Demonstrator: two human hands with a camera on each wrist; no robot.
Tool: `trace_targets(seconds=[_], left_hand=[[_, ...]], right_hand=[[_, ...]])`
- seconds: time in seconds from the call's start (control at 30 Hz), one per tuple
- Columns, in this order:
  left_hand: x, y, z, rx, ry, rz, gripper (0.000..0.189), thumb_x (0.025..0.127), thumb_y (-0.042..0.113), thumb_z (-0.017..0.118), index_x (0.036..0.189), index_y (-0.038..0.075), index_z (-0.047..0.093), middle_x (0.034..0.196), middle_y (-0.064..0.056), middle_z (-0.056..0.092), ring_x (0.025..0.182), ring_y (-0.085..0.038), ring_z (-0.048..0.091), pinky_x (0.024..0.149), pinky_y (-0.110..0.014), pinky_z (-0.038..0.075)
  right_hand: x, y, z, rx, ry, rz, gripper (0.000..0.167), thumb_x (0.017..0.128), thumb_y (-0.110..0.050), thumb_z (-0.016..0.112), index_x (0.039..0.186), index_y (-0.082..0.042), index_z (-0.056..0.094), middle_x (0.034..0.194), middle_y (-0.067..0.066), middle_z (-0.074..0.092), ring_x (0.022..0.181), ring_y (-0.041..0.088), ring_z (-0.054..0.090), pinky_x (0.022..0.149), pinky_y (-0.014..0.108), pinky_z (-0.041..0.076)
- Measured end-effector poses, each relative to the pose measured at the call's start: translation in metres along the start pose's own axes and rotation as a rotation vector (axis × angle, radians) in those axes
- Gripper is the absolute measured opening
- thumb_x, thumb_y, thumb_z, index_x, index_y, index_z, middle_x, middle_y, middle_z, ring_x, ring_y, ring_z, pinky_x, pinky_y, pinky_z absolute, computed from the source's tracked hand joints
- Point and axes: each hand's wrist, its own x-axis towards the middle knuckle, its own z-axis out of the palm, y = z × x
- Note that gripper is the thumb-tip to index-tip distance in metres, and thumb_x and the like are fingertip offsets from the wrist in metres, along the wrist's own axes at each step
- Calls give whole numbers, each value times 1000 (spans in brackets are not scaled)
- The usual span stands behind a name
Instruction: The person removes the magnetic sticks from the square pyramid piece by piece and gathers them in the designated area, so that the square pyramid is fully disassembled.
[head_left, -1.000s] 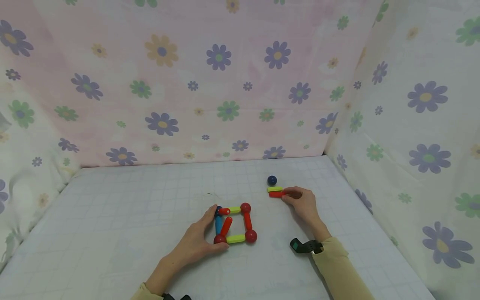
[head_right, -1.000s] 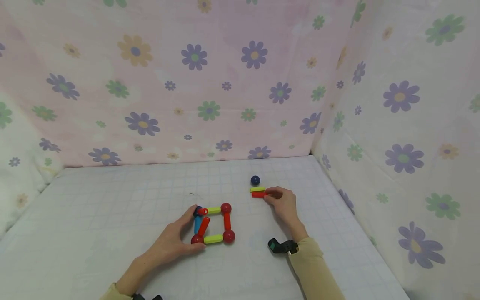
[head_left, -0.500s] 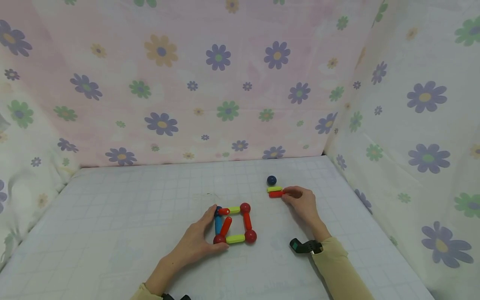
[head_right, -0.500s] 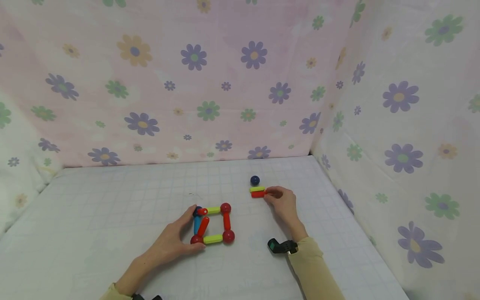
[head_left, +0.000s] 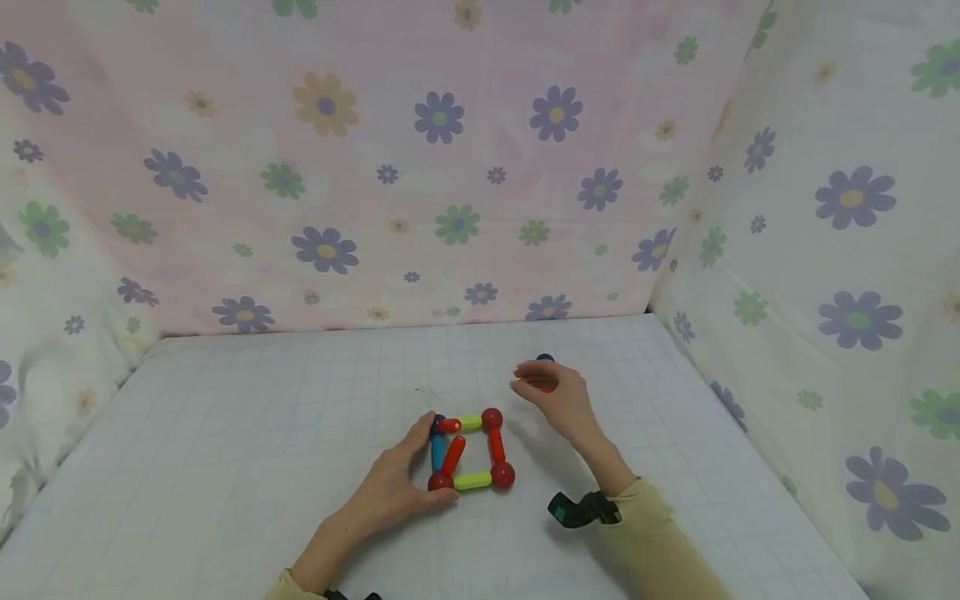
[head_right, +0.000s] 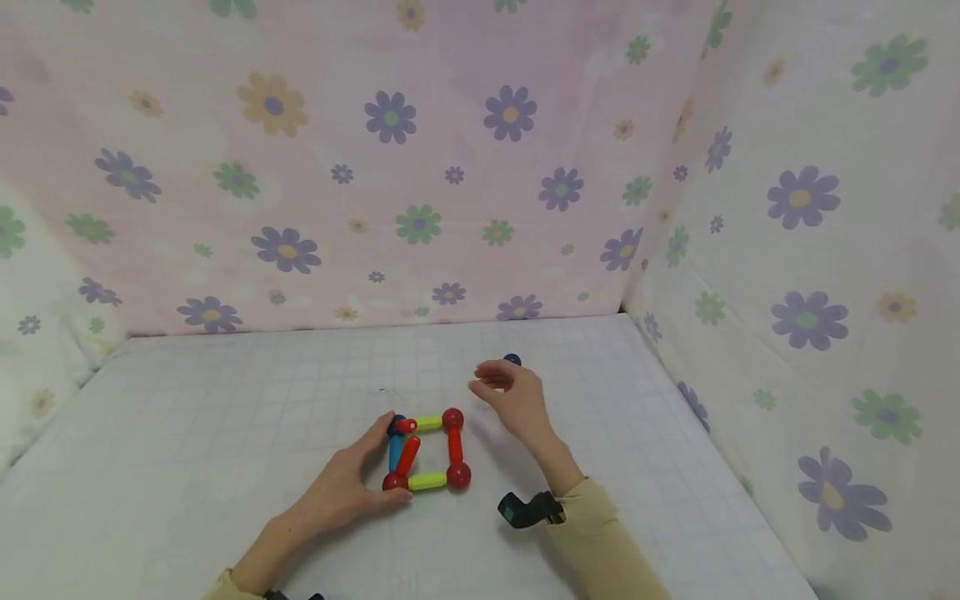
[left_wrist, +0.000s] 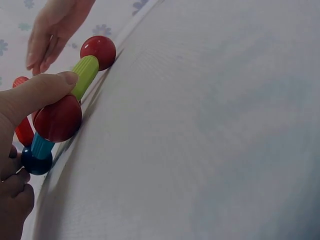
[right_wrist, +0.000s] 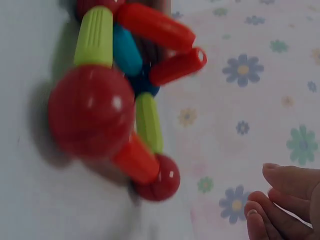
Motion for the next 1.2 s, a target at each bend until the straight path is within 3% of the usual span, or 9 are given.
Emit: trace_targets(seconds=[0.1,0.27,0.57,0.77,1.2], left_hand=[[0,0,0,-6,-2,-5,109,74,49,85,160,21,24,164,-2,29,150,-29,30,114,-57,35],[0,-1,0,-23,3,7,108,75,49,85,160,20,25,164,-1,29,150,-29,29,116,-56,33],[-1,-2,-1,-36,18,44,109,75,46,86,160,17,24,164,-2,29,150,-29,30,116,-56,33],[-1,-1,-1,-33,19,48,109,75,46,86,160,17,25,164,-2,29,150,-28,30,116,-55,33],[0,-2,0,-15,19,35,109,74,47,86,159,16,26,163,-4,30,150,-29,30,116,-57,33]], right_hand=[[-5,-12,19,54,-58,-37,28,90,-24,76,115,-12,72,106,-1,74,100,16,69,92,33,57],[-16,-17,45,121,-175,-15,32,91,-30,75,116,-10,72,106,-2,75,97,14,68,88,25,56],[-25,-20,61,106,-332,21,37,90,-44,73,115,-17,72,106,-8,73,94,11,68,87,29,56],[-25,-18,61,96,-331,17,29,89,-45,73,109,-23,74,99,-10,74,90,10,68,86,31,55],[-25,-18,56,69,-316,30,21,93,-24,69,111,-16,75,102,-2,75,92,13,69,87,36,55]])
